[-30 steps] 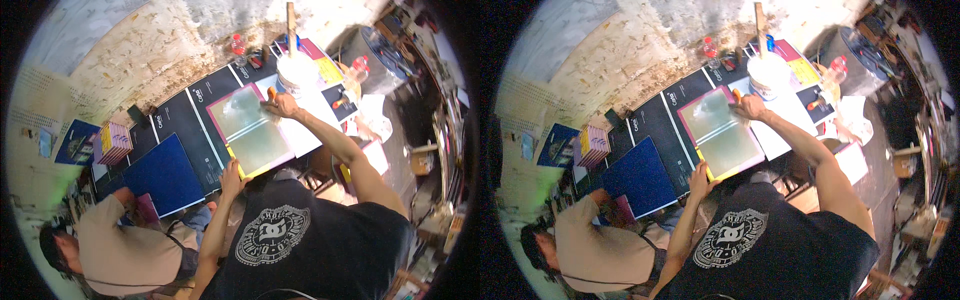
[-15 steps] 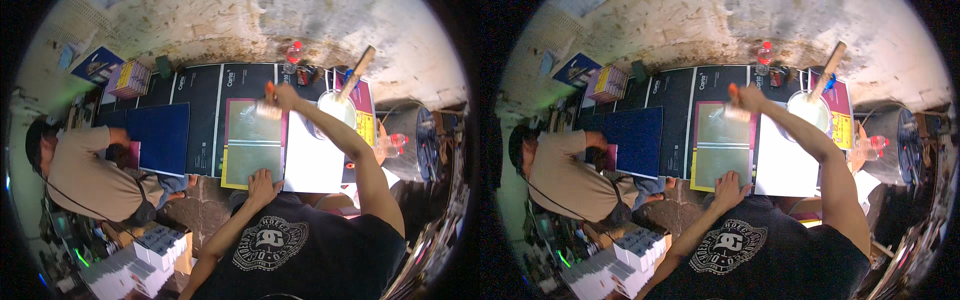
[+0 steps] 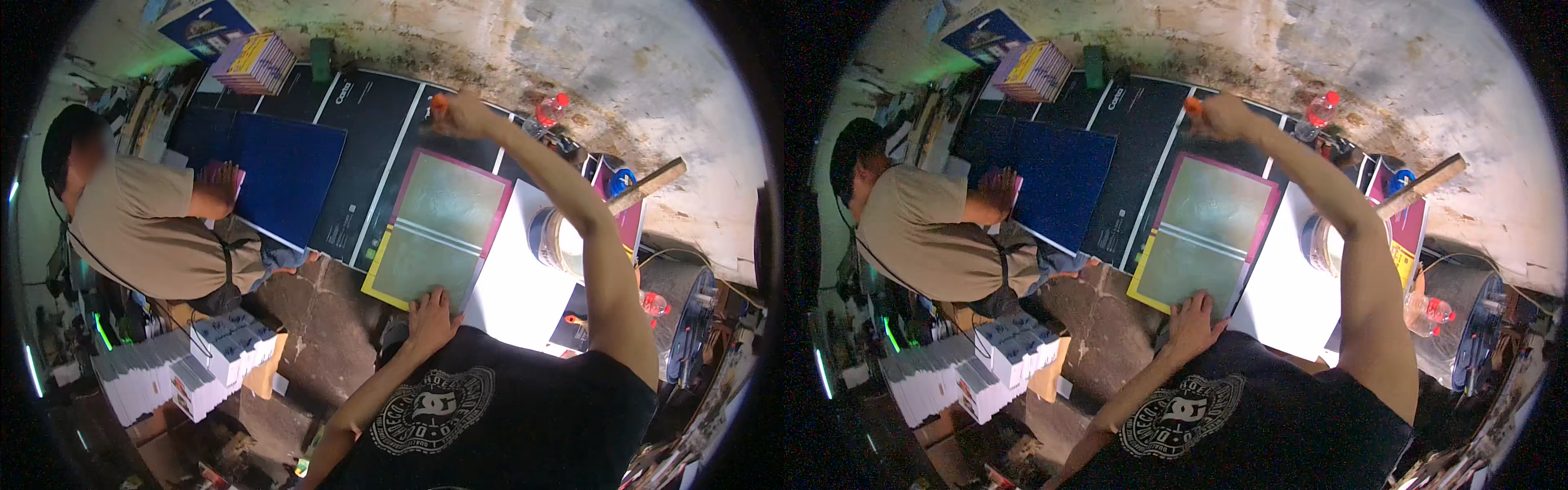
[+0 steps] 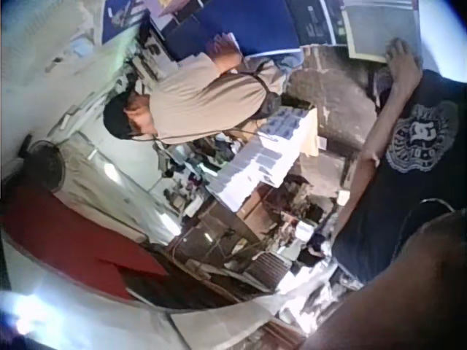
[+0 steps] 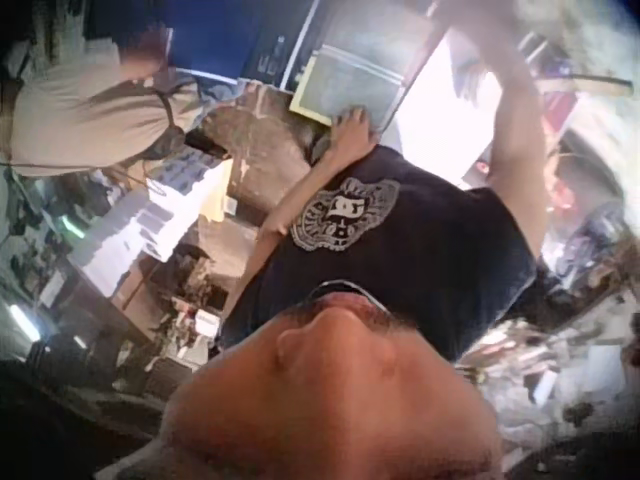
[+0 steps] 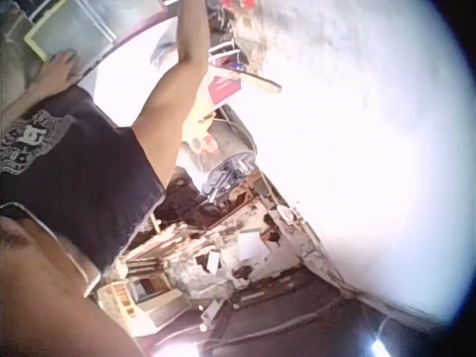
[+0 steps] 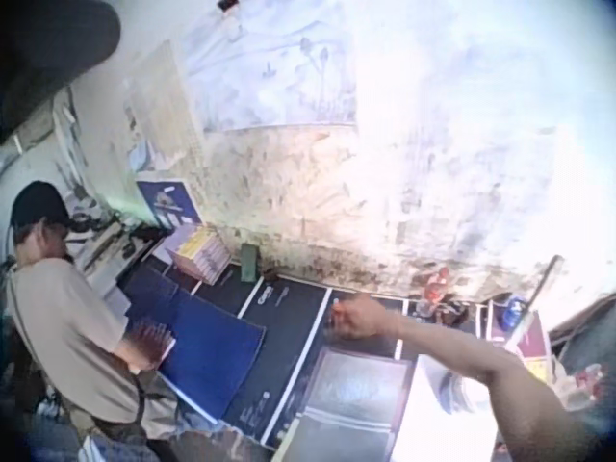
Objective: The person applies adhesive onto book covers using a brush, spreading glue across the cardboard surfaces.
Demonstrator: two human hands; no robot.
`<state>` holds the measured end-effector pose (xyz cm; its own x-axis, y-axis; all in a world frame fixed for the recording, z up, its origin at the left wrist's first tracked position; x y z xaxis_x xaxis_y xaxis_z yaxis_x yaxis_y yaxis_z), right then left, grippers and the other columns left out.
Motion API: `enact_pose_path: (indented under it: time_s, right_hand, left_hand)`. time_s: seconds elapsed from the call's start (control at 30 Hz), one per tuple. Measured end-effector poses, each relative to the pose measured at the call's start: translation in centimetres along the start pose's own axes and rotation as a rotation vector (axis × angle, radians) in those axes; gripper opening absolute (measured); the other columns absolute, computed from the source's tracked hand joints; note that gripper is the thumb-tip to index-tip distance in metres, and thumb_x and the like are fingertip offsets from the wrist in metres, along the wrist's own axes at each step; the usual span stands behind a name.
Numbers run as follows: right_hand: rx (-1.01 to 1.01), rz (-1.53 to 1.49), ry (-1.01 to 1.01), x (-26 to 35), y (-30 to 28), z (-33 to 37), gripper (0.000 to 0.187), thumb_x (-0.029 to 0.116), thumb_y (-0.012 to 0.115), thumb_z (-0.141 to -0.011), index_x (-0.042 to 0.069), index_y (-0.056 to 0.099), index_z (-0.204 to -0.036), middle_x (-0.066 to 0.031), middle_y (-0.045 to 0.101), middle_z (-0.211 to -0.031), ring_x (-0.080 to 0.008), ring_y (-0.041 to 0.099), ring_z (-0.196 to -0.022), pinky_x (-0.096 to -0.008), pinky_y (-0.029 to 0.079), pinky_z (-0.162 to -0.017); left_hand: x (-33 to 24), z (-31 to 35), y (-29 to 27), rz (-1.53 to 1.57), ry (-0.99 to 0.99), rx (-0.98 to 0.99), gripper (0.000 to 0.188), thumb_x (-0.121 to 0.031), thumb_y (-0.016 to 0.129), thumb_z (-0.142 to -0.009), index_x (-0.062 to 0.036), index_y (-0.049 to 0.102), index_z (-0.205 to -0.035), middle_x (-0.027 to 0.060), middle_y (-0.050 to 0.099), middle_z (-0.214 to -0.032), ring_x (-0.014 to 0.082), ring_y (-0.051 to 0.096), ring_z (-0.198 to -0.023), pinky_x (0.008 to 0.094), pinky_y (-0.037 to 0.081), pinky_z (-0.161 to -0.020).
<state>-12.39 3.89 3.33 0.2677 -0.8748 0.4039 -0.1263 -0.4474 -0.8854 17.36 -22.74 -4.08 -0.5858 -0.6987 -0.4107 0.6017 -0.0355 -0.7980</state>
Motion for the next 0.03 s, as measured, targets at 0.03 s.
enact_pose_path:
  time_s: [0.03]
  right_hand:
    - [0.006,-0.007,-0.007,0.36,0.55,-0.54,0.027,0.035,0.07,-0.083,0.012,0.06,-0.074,-0.0108,0.064,-0.068,-0.0358,0.064,-0.065,-0.0464,0.05,-0.062]
  left_hand:
    - [0.54,-0.35,0.19,0.045,-0.022,0.053,0.073,-0.054,0.061,-0.091,0.0006,0.05,-0.138,0.0153,0.043,-0.144,0.0386,0.044,-0.132,0.0616,0.03,-0.108]
Point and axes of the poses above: each hand's wrist, its own z-axis away from the middle knuckle, its own y-axis out of the palm, x = y × z, the point moved 10 cm from there along -z, towards the middle knuckle
